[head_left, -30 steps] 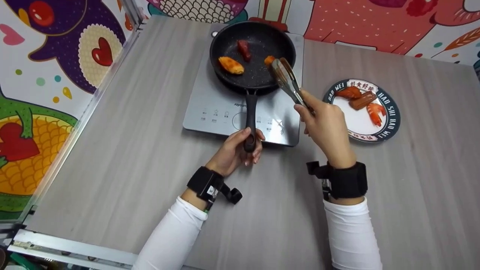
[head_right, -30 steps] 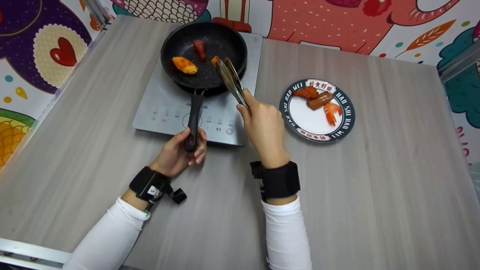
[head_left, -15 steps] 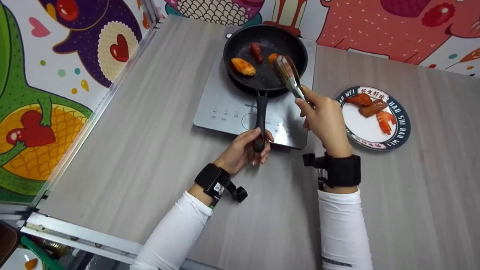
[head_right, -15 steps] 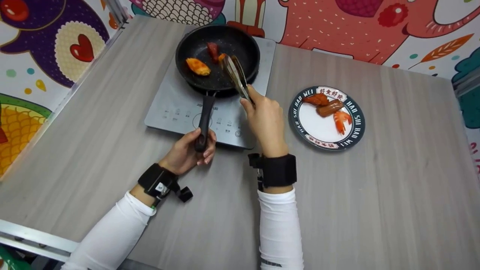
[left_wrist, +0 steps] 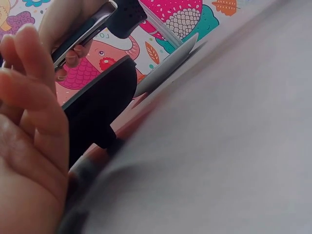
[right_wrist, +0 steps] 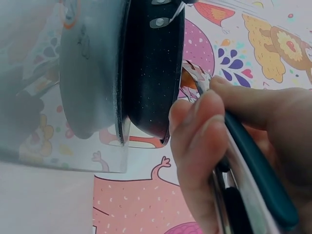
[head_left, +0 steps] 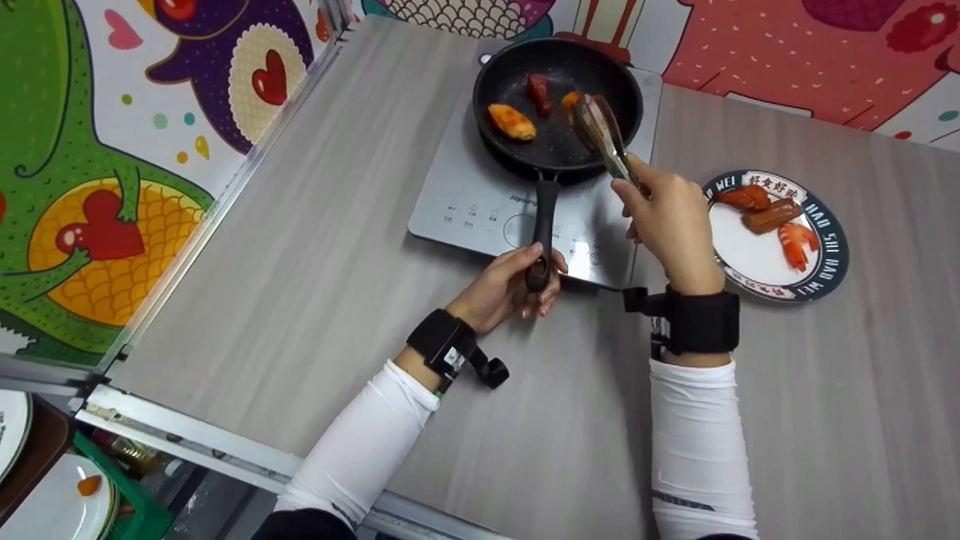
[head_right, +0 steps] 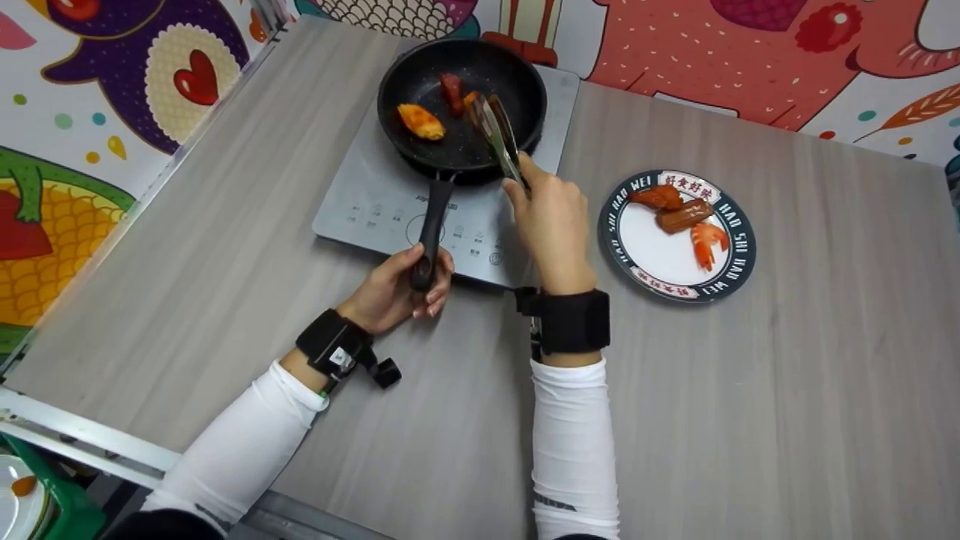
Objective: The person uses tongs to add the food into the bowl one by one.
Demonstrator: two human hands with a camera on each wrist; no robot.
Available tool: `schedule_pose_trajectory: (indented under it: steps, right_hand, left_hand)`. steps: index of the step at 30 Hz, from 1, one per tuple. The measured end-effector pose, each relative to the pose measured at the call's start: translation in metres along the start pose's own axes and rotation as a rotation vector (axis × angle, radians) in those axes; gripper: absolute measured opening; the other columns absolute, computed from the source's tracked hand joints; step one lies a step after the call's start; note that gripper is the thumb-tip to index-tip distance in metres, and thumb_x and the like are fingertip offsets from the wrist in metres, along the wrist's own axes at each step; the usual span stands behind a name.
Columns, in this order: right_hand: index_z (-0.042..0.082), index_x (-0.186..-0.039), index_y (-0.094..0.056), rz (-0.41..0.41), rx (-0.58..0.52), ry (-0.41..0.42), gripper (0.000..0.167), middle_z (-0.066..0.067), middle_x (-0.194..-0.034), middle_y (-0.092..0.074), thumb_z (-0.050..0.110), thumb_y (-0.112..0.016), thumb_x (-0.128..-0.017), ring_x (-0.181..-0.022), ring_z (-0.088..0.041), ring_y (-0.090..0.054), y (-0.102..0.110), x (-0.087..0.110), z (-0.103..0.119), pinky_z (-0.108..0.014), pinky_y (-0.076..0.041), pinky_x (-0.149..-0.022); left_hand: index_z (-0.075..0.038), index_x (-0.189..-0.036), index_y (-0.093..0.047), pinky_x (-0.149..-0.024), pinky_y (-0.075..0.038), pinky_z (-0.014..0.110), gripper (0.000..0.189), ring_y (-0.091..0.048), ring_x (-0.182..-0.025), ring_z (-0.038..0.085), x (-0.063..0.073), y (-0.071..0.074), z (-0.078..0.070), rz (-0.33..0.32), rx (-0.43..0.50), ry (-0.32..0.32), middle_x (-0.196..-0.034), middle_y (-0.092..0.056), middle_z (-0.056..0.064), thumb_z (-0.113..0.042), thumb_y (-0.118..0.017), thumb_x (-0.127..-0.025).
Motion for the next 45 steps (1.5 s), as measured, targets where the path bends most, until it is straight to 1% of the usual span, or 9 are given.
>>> schedule_pose_trajectory:
  steps: [5, 8, 12, 19, 24, 29, 32, 39, 45]
  right_hand:
    - [0.027, -0.125, -0.052, -0.048, 0.061, 0.005, 0.037, -0.005, -0.065, -0.061, 0.036, -0.051, -0.090, -0.041, -0.014, -0.054, 0.003, -0.005, 0.001, -0.024, -0.041, -0.037]
    - [0.024, -0.124, -0.053, -0.084, 0.111, 0.019, 0.036, -0.006, -0.065, -0.061, 0.035, -0.051, -0.090, -0.042, -0.015, -0.054, 0.005, -0.011, 0.005, -0.031, -0.046, -0.049]
    - [0.022, -0.127, -0.051, -0.092, 0.154, 0.045, 0.040, -0.013, -0.075, -0.064, 0.034, -0.052, -0.089, -0.048, -0.024, -0.057, 0.006, -0.020, 0.013, -0.042, -0.045, -0.065]
    - [0.018, -0.124, -0.054, -0.035, 0.229, 0.074, 0.035, -0.022, -0.094, -0.062, 0.029, -0.052, -0.090, -0.073, -0.042, -0.056, 0.003, -0.029, 0.026, -0.054, -0.041, -0.065]
    - [0.016, -0.126, -0.052, 0.032, 0.300, 0.062, 0.037, -0.024, -0.104, -0.059, 0.029, -0.050, -0.091, -0.080, -0.045, -0.053, 0.001, -0.032, 0.030, -0.056, -0.040, -0.065]
    - [0.014, -0.112, -0.058, 0.135, 0.396, 0.075, 0.025, -0.024, -0.091, -0.059, 0.027, -0.049, -0.092, -0.078, -0.047, -0.052, -0.008, -0.039, 0.039, -0.057, -0.040, -0.059]
    - [0.013, -0.105, -0.060, 0.186, 0.433, 0.093, 0.021, -0.023, -0.089, -0.059, 0.025, -0.050, -0.091, -0.080, -0.046, -0.053, -0.011, -0.045, 0.045, -0.057, -0.040, -0.060]
    - [0.013, -0.111, -0.061, 0.269, 0.424, 0.093, 0.027, -0.015, -0.083, -0.061, 0.028, -0.049, -0.092, -0.072, -0.035, -0.055, -0.013, -0.057, 0.054, -0.047, -0.042, -0.060]
    - [0.014, -0.113, -0.060, 0.301, 0.453, 0.088, 0.028, -0.015, -0.079, -0.059, 0.029, -0.049, -0.092, -0.070, -0.034, -0.054, -0.024, -0.064, 0.062, -0.045, -0.043, -0.058]
  left_hand:
    - [-0.003, -0.105, -0.051, -0.041, -0.029, 0.027, 0.047, -0.050, -0.053, 0.019, -0.006, 0.003, -0.003, -0.010, 0.004, 0.003, -0.066, -0.050, 0.006, -0.046, -0.045, -0.088]
    - [-0.003, -0.106, -0.050, -0.042, -0.030, 0.027, 0.046, -0.050, -0.054, 0.018, -0.009, 0.004, -0.006, -0.008, 0.000, -0.003, -0.067, -0.052, 0.007, -0.045, -0.044, -0.089]
    - [-0.003, -0.106, -0.050, -0.041, -0.029, 0.027, 0.044, -0.051, -0.054, 0.018, -0.009, 0.005, -0.008, -0.005, 0.004, -0.006, -0.067, -0.052, 0.007, -0.043, -0.043, -0.090]
    - [-0.004, -0.103, -0.051, -0.041, -0.028, 0.027, 0.042, -0.051, -0.054, 0.018, -0.006, 0.006, -0.008, -0.009, 0.022, 0.002, -0.067, -0.053, 0.007, -0.043, -0.046, -0.089]
    - [-0.004, -0.101, -0.052, -0.040, -0.027, 0.027, 0.042, -0.051, -0.054, 0.018, -0.005, 0.006, -0.008, -0.015, 0.033, 0.000, -0.067, -0.053, 0.007, -0.044, -0.049, -0.087]
    - [-0.005, -0.098, -0.052, -0.040, -0.028, 0.026, 0.043, -0.051, -0.053, 0.018, 0.000, 0.008, -0.002, -0.037, 0.045, 0.011, -0.069, -0.054, 0.007, -0.046, -0.050, -0.086]
    - [-0.006, -0.095, -0.051, -0.040, -0.027, 0.027, 0.043, -0.051, -0.053, 0.018, 0.002, 0.011, -0.001, -0.047, 0.043, 0.013, -0.070, -0.054, 0.008, -0.047, -0.050, -0.085]
    - [-0.006, -0.093, -0.051, -0.038, -0.028, 0.028, 0.040, -0.052, -0.053, 0.018, -0.002, 0.007, -0.007, 0.000, 0.035, -0.002, -0.070, -0.054, 0.007, -0.045, -0.047, -0.087]
    - [-0.005, -0.096, -0.050, -0.038, -0.031, 0.026, 0.040, -0.052, -0.054, 0.018, 0.000, 0.004, -0.001, 0.043, 0.052, 0.026, -0.070, -0.054, 0.006, -0.044, -0.045, -0.089]
Point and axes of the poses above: each hand's wrist, its own x-axis away from the middle knuckle, its own y-axis out of the back of the hand, z = x × y, the point moved 8 cm from there along -x, towards the middle knuckle
